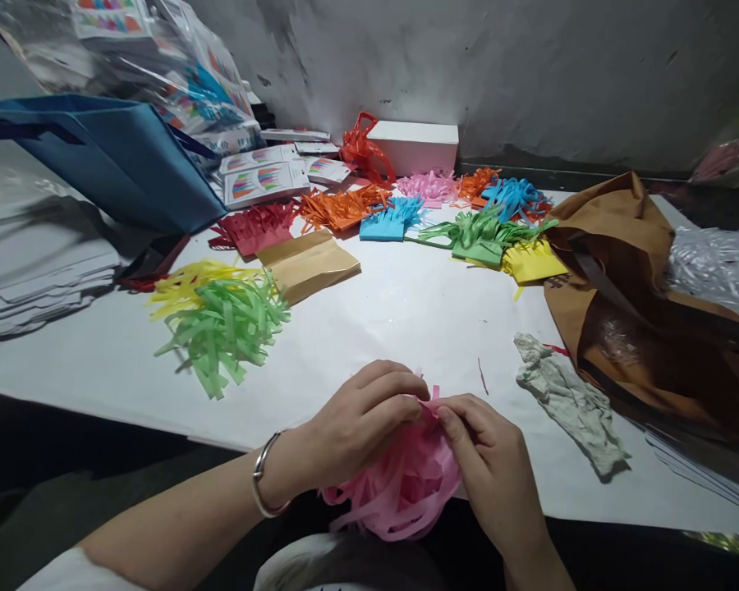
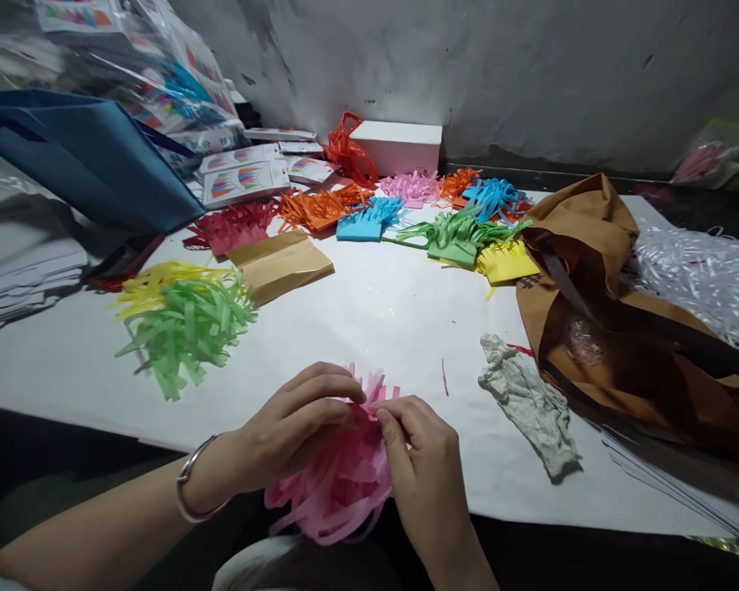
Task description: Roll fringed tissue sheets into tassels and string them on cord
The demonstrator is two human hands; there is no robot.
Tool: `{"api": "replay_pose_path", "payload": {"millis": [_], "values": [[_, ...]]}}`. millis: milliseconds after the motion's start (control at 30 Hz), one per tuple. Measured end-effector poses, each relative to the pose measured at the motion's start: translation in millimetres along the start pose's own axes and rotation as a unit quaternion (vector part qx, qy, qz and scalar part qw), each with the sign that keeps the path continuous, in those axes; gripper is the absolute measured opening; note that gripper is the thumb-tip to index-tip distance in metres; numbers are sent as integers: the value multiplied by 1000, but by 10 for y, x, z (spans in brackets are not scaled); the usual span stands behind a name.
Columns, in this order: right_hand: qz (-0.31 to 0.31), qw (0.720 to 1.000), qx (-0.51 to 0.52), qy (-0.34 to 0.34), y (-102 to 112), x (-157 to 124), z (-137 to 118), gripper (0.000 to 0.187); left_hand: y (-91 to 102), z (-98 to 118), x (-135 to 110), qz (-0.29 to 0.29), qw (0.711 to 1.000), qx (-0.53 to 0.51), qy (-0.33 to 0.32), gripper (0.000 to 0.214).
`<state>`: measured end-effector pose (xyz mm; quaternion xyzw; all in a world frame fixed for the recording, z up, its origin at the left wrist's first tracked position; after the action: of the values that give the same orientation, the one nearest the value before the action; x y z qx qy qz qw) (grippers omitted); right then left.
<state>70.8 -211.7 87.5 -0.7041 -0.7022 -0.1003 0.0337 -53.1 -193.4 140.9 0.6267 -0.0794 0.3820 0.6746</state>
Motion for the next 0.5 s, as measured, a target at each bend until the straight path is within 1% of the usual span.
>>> {"api": "replay_pose_path", "payload": {"millis": [100,200,267,333,367,400,467,500], "values": [[1,998,-31,52,-50,-36,-117,24,-25,2,3,-18,999,32,4,16],[12,996,-48,73,-49,-49,-148,23,27,58,8,-8,998,60,-25,17],[33,994,-70,72,11,-32,-106,23,72,122,-4,-11,997,54,-52,16],[67,990,-103,63,121,-5,-30,25,114,164,-38,-28,998,25,-57,16],[86,988,-118,56,189,8,14,26,151,163,-63,-29,999,-6,-44,15],[105,985,-131,48,258,17,54,29,206,139,-91,-19,998,-47,-20,13],[134,980,-144,31,383,25,122,33,367,16,-166,41,987,-149,53,9],[146,978,-145,24,439,24,144,35,457,-90,-217,85,972,-195,102,7]]}}
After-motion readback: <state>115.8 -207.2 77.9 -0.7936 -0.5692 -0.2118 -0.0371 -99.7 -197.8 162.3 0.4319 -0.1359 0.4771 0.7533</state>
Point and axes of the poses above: each hand's wrist, its own x-axis towards the middle knuckle, its own y-axis out of the back of the hand, z = x × y, the point moved 9 cm from there along x, towards the middle knuckle, and after that the axes turned 14 degrees about x, right-handed, at the moved point
